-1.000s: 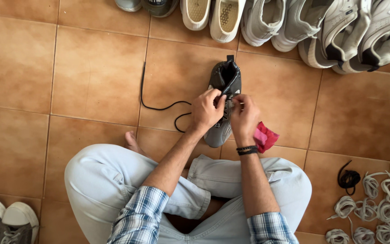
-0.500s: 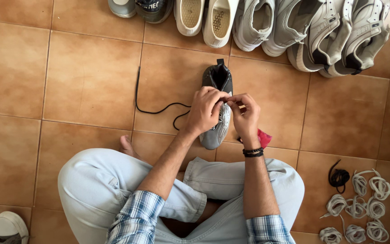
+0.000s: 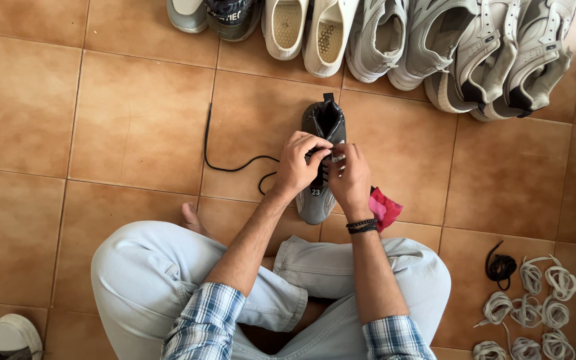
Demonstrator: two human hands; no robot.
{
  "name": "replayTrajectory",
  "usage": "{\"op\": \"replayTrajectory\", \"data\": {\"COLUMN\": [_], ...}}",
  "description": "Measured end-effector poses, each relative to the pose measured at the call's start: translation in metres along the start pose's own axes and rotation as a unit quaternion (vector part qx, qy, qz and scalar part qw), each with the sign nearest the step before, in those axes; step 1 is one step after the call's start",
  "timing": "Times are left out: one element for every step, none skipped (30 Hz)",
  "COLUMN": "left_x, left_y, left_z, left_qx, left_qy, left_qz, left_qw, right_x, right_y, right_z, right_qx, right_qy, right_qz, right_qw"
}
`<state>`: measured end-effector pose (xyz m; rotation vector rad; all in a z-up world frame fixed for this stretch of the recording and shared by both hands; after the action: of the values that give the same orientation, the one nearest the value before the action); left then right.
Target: The person sits on a tiled floor and threads a black shoelace through the eyelets of a grey high-top sneaker. They pull the lace through each eyelet from the bottom up, adjusting the tension as they work. Several other shoes and loose shoelaces are visible on the floor nearby.
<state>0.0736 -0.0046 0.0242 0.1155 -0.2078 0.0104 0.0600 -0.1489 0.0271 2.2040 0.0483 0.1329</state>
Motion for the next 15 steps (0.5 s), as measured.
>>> {"op": "replayTrajectory", "data": {"left_x": [0.000, 0.000, 0.000, -0.001, -0.001, -0.002, -0.002, -0.002, -0.003, -0.004, -0.004, -0.005, -0.006, -0.008, -0.008], "left_y": [0.000, 0.000, 0.000, -0.001, -0.003, -0.004, -0.006, -0.007, -0.009, -0.010, -0.010, -0.011, -0.012, -0.013, -0.013], "left_z": [0.000, 0.001, 0.001, 0.002, 0.002, 0.003, 0.005, 0.007, 0.009, 0.010, 0.011, 0.011, 0.012, 0.012, 0.012], "left_qx": [0.006, 0.013, 0.020, 0.029, 0.039, 0.050, 0.064, 0.080, 0.096, 0.103, 0.110, 0.116, 0.130, 0.142, 0.155], "left_qy": [-0.002, -0.003, -0.005, -0.004, -0.003, -0.002, -0.017, -0.031, -0.046, -0.045, -0.044, -0.044, -0.046, -0.047, -0.047], "left_qz": [-0.002, -0.004, -0.006, -0.008, -0.011, -0.015, -0.021, -0.027, -0.032, -0.029, -0.025, -0.022, -0.022, -0.022, -0.022], "left_qw": [1.000, 1.000, 1.000, 1.000, 0.999, 0.999, 0.998, 0.996, 0.994, 0.993, 0.993, 0.992, 0.990, 0.988, 0.987], "right_x": [0.000, 0.001, 0.001, 0.000, -0.002, -0.005, -0.007, -0.009, -0.011, -0.012, -0.011, -0.012, -0.013, -0.015, -0.016], "right_y": [-0.001, -0.001, -0.003, -0.006, -0.010, -0.015, -0.020, -0.025, -0.031, -0.037, -0.044, -0.049, -0.053, -0.056, -0.058], "right_z": [0.006, 0.014, 0.021, 0.030, 0.038, 0.047, 0.053, 0.059, 0.065, 0.071, 0.076, 0.081, 0.086, 0.090, 0.094], "right_qx": [0.016, 0.032, 0.047, 0.076, 0.104, 0.133, 0.147, 0.162, 0.177, 0.220, 0.263, 0.305, 0.321, 0.337, 0.352], "right_qy": [-0.024, -0.047, -0.070, -0.102, -0.133, -0.165, -0.178, -0.189, -0.201, -0.210, -0.219, -0.227, -0.237, -0.247, -0.258], "right_qz": [0.009, 0.018, 0.027, 0.020, 0.014, 0.008, 0.003, -0.004, -0.010, -0.021, -0.032, -0.042, -0.049, -0.056, -0.064], "right_qw": [1.000, 0.998, 0.996, 0.992, 0.986, 0.977, 0.973, 0.968, 0.963, 0.952, 0.939, 0.924, 0.916, 0.907, 0.898]}}
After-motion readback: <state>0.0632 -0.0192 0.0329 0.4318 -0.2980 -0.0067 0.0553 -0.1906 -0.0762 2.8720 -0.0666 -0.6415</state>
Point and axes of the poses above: each hand's wrist, its own x-axis towards the middle knuckle, its own y-axis out of the back of the hand, z = x × y, the point moved 5 cm from there along x, towards the middle knuckle, and after that the axes turned 15 degrees about -x, right-handed, at the moved point
